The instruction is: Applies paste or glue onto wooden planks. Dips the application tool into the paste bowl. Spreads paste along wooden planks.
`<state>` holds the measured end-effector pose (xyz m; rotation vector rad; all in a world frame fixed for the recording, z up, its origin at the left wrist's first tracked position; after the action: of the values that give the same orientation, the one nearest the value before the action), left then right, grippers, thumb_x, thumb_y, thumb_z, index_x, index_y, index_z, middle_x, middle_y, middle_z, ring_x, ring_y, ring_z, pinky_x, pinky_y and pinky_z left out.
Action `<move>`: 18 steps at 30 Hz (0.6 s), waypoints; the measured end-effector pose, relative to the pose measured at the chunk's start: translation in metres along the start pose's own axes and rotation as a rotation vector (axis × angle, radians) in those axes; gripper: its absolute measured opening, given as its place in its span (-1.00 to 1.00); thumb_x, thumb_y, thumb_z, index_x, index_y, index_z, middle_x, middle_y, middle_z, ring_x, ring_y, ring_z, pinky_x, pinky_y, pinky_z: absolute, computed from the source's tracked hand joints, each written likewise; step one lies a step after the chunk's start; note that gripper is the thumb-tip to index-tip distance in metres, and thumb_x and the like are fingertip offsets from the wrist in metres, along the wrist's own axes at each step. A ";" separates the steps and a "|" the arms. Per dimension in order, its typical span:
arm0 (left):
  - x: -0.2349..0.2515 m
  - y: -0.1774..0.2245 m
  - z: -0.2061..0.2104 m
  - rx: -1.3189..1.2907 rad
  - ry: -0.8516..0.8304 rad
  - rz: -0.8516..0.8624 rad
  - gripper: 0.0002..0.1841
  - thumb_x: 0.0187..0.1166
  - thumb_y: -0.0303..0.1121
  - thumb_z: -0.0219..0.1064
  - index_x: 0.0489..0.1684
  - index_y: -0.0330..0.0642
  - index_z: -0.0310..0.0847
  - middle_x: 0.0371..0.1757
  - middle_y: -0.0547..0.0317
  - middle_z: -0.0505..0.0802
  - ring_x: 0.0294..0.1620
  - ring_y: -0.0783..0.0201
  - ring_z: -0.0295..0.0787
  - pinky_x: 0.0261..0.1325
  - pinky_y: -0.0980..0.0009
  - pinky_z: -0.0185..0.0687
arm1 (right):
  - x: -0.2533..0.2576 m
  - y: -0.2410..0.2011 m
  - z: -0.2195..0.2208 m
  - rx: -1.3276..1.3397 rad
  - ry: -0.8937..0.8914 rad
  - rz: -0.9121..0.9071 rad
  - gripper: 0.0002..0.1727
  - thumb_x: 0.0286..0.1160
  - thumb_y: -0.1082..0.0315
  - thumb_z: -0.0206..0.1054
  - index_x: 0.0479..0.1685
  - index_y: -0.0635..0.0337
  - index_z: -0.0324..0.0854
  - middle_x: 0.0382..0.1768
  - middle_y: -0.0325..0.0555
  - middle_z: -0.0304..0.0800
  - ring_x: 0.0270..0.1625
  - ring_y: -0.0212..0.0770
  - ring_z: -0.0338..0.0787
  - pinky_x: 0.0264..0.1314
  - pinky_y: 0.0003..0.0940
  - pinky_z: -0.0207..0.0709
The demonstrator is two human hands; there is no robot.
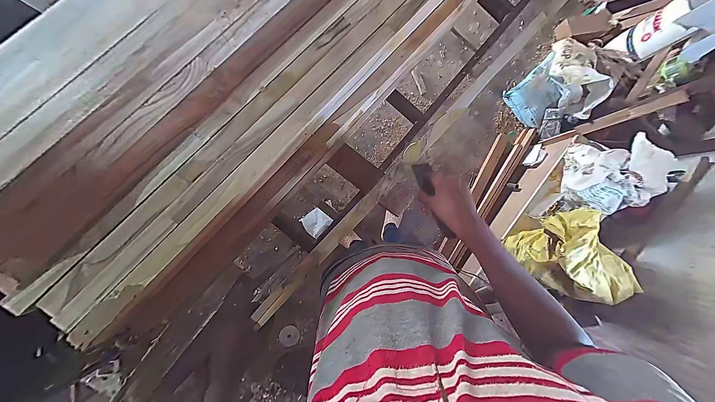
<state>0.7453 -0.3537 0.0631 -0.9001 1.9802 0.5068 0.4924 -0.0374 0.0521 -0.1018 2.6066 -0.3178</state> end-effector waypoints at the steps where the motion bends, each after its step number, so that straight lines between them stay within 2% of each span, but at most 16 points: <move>1: 0.000 -0.001 0.001 0.018 0.014 -0.005 -0.46 0.78 -0.17 0.23 0.57 -0.42 0.46 0.39 -0.47 0.71 0.49 -0.36 0.61 0.55 -0.21 0.36 | 0.005 -0.001 -0.011 0.049 0.040 0.021 -0.52 0.61 0.13 0.43 0.37 0.26 0.62 -0.06 0.35 0.82 0.04 0.39 0.82 0.03 0.42 0.61; 3: 0.000 -0.001 0.005 0.031 0.053 -0.022 -0.44 0.75 -0.17 0.25 0.59 -0.42 0.45 0.36 -0.47 0.73 0.46 -0.37 0.64 0.54 -0.19 0.39 | 0.034 0.001 -0.024 0.093 0.109 0.081 -0.48 0.63 0.09 0.38 0.39 0.29 0.59 0.01 0.37 0.81 0.11 0.40 0.82 0.11 0.44 0.59; 5: -0.001 -0.004 0.010 0.025 0.079 -0.038 -0.43 0.74 -0.17 0.26 0.58 -0.43 0.45 0.37 -0.48 0.72 0.47 -0.37 0.64 0.55 -0.19 0.39 | 0.053 0.000 -0.022 0.123 0.103 0.123 -0.48 0.66 0.04 0.33 0.31 0.34 0.64 0.05 0.37 0.80 0.17 0.36 0.80 0.19 0.38 0.58; 6: 0.000 -0.004 0.010 0.003 0.085 -0.043 -0.41 0.73 -0.19 0.27 0.62 -0.45 0.40 0.42 -0.49 0.68 0.51 -0.39 0.59 0.59 -0.19 0.33 | 0.052 -0.005 -0.018 0.131 0.093 0.127 -0.52 0.67 0.05 0.32 0.21 0.35 0.65 0.02 0.36 0.79 0.14 0.34 0.80 0.16 0.36 0.58; 8: 0.003 -0.005 0.009 0.011 0.073 -0.055 -0.38 0.75 -0.17 0.26 0.66 -0.43 0.35 0.46 -0.48 0.67 0.55 -0.39 0.56 0.61 -0.19 0.30 | 0.032 -0.018 -0.008 0.140 0.070 0.100 -0.54 0.70 0.09 0.31 0.19 0.38 0.65 -0.02 0.38 0.78 0.11 0.36 0.80 0.12 0.34 0.61; 10: 0.007 -0.008 0.010 0.041 0.038 -0.066 -0.36 0.77 -0.12 0.21 0.68 -0.44 0.32 0.45 -0.49 0.67 0.55 -0.37 0.56 0.62 -0.20 0.29 | 0.005 -0.026 0.002 0.172 0.060 0.060 -0.57 0.71 0.14 0.32 0.19 0.41 0.65 -0.10 0.39 0.77 0.00 0.36 0.80 -0.01 0.33 0.61; 14: 0.009 -0.015 0.007 0.066 0.057 -0.070 -0.36 0.77 -0.09 0.21 0.69 -0.40 0.34 0.41 -0.48 0.70 0.52 -0.37 0.59 0.60 -0.23 0.30 | -0.006 -0.030 0.017 0.152 -0.027 0.085 -0.53 0.70 0.08 0.33 0.24 0.35 0.66 -0.09 0.34 0.79 0.01 0.32 0.82 0.01 0.32 0.64; 16: 0.008 -0.019 0.007 0.067 0.057 -0.067 -0.34 0.75 -0.07 0.24 0.71 -0.34 0.31 0.43 -0.49 0.69 0.51 -0.40 0.59 0.56 -0.26 0.34 | -0.006 -0.028 0.024 0.129 -0.053 0.078 -0.55 0.70 0.08 0.33 0.21 0.34 0.67 -0.13 0.31 0.80 -0.02 0.28 0.83 0.00 0.28 0.65; 18: 0.007 -0.020 0.007 0.052 0.056 -0.063 -0.34 0.76 -0.06 0.22 0.71 -0.36 0.31 0.48 -0.51 0.64 0.55 -0.41 0.55 0.61 -0.25 0.29 | -0.008 -0.027 0.025 0.102 -0.088 0.040 -0.54 0.66 0.05 0.36 0.15 0.33 0.71 -0.11 0.27 0.79 0.01 0.24 0.82 0.03 0.26 0.65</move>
<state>0.7620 -0.3651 0.0536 -0.9499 1.9994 0.3971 0.5123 -0.0678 0.0414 -0.0283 2.4967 -0.4216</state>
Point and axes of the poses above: each hand's wrist, its own x-axis towards the middle knuckle, its own z-axis out of the palm, y = z × x, the point moved 1 cm from there along x, towards the middle knuckle
